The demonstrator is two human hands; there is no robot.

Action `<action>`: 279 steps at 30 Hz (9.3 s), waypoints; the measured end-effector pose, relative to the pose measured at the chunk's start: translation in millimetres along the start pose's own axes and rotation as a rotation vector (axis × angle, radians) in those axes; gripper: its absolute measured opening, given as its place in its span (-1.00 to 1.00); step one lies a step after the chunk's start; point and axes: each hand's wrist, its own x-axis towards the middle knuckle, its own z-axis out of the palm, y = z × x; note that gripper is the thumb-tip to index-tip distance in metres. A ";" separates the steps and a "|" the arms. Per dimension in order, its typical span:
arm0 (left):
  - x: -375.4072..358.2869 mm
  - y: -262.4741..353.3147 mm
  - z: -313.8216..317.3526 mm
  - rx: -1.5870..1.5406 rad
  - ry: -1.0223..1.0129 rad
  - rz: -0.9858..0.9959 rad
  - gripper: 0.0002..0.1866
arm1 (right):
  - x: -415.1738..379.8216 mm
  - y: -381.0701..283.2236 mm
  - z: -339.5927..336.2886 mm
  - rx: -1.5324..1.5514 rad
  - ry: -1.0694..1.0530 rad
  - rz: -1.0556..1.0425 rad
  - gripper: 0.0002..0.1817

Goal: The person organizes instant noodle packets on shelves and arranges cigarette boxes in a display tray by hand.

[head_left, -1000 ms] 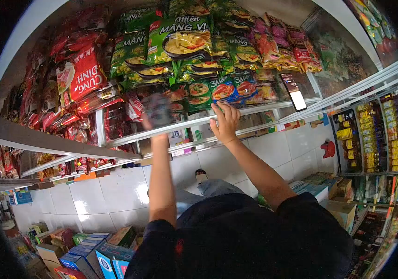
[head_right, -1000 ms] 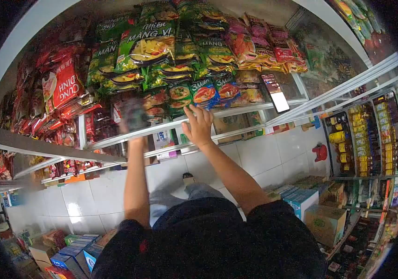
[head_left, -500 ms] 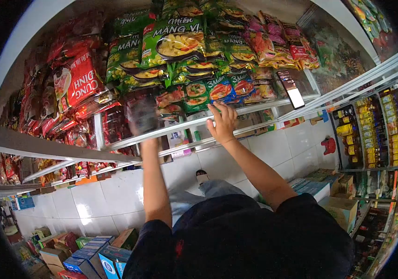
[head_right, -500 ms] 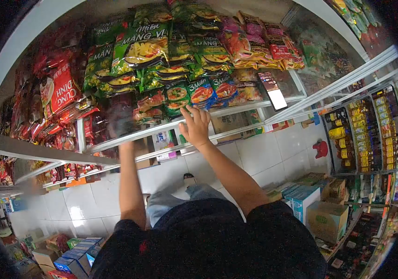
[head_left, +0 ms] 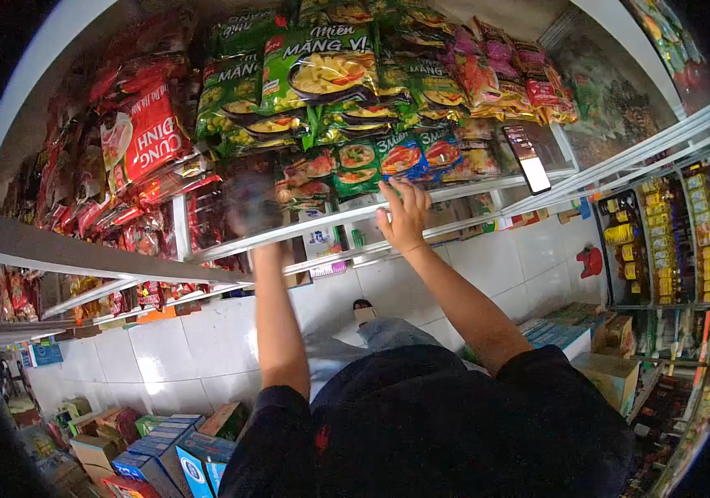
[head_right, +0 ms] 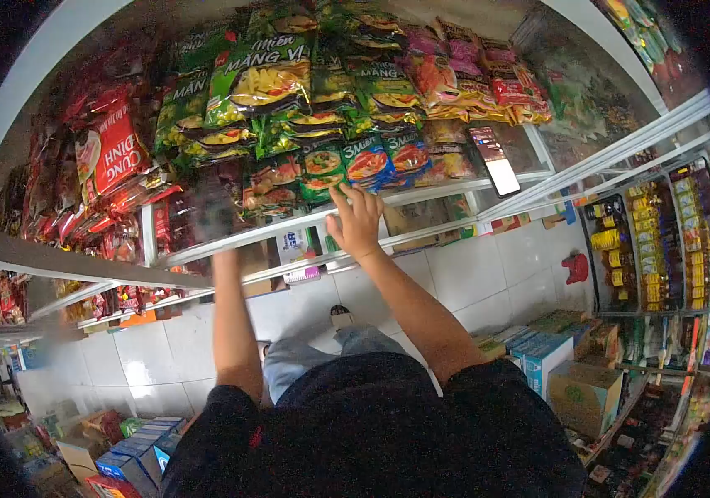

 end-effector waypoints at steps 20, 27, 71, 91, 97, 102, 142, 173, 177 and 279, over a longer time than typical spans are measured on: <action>-88.8 -111.0 103.8 1.397 0.315 -0.047 -0.47 | -71.8 -67.5 50.6 1.482 0.124 1.327 -0.66; -100.0 -67.8 180.0 2.153 0.167 -0.168 -0.48 | -49.6 -56.8 107.8 1.860 -0.217 1.622 -0.62; -68.6 -11.6 102.2 2.770 -0.169 0.728 -0.54 | 15.5 60.9 88.9 2.553 0.089 1.129 -0.50; -64.2 -10.3 112.6 2.719 -0.183 0.788 -0.53 | -0.2 64.3 102.0 1.119 -0.079 0.605 -0.58; -63.0 -11.5 111.5 2.738 -0.168 0.836 -0.55 | 54.8 -30.9 105.7 2.765 0.395 1.297 -0.39; -64.0 -12.1 109.2 2.717 -0.169 0.848 -0.53 | 44.7 -68.9 153.1 3.449 -0.299 1.274 -0.43; -62.5 -10.7 94.4 2.732 -0.209 0.902 -0.57 | 14.1 -87.0 156.2 2.781 0.508 1.295 -0.59; -62.7 -10.7 96.9 2.674 -0.243 0.933 -0.52 | 23.6 -92.1 93.6 2.383 0.454 1.247 -0.63; -63.6 -8.8 102.5 2.727 -0.255 0.829 -0.50 | 7.9 12.4 61.3 2.199 0.721 1.233 -0.66; -134.5 143.6 134.3 2.213 0.418 0.808 -0.54 | 95.6 -153.0 55.3 0.188 -0.272 -0.181 -0.66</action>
